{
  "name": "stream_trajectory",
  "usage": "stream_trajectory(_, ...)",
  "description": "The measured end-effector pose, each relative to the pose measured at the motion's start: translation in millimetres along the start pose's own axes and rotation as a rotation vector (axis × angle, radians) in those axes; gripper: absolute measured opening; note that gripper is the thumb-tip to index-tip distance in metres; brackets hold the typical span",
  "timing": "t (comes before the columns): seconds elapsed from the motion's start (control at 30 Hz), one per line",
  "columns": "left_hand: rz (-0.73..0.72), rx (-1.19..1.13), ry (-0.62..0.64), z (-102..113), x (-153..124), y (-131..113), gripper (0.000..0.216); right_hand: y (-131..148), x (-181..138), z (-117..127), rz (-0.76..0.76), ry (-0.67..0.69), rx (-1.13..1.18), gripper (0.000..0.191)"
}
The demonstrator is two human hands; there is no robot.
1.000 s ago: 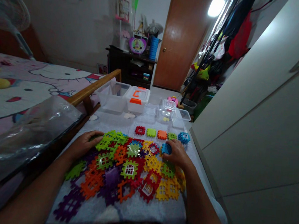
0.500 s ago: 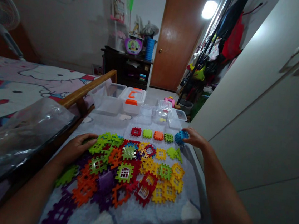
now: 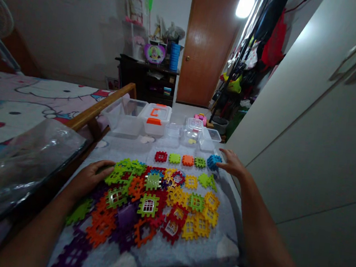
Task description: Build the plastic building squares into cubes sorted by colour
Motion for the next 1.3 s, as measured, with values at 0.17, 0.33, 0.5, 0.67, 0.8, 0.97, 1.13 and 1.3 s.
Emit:
stream_trajectory(0.17, 0.010, 0.021, -0.013, 1, 2, 0, 0.059, 15, -54, -4, -0.068, 0.016, 0.141, 0.018)
stream_trajectory(0.33, 0.004, 0.022, -0.015, 2, 1, -3, 0.059, 29, -88, -34, -0.071, 0.056, 0.097, 0.015)
stream_trajectory(0.5, 0.004, 0.021, 0.006, 0, 0, -3, 0.059, 23, -91, -46, -0.089, 0.026, 0.065, 0.033)
stream_trajectory(0.67, 0.008, 0.025, -0.002, 0, 1, -2, 0.058, 15, -94, -45, -0.136, -0.024, 0.029, 0.038)
stream_trajectory(0.8, 0.002, 0.044, -0.001, 0, 2, 1, 0.057, 10, -98, -43, -0.192, -0.024, -0.060, 0.036)
stream_trajectory(0.97, -0.003, 0.053, 0.014, -3, 4, 7, 0.058, 30, -86, -36, -0.072, 0.017, -0.118, 0.041)
stream_trajectory(1.13, -0.012, 0.060, 0.018, -2, 4, 7, 0.057, 66, -77, -53, 0.199, 0.240, -0.185, 0.059)
stream_trajectory(1.3, -0.023, 0.055, 0.007, 1, 2, 0, 0.056, 74, -71, -62, 0.267, 0.316, -0.281, 0.053)
Point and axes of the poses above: each hand's wrist, its own x-axis towards the middle knuckle, its own z-axis out of the back of the hand, y = z × x, the point moved 9 cm from there along x, towards the middle knuckle, and after that the axes turned 5 degrees about -y, right-handed, at the moved point
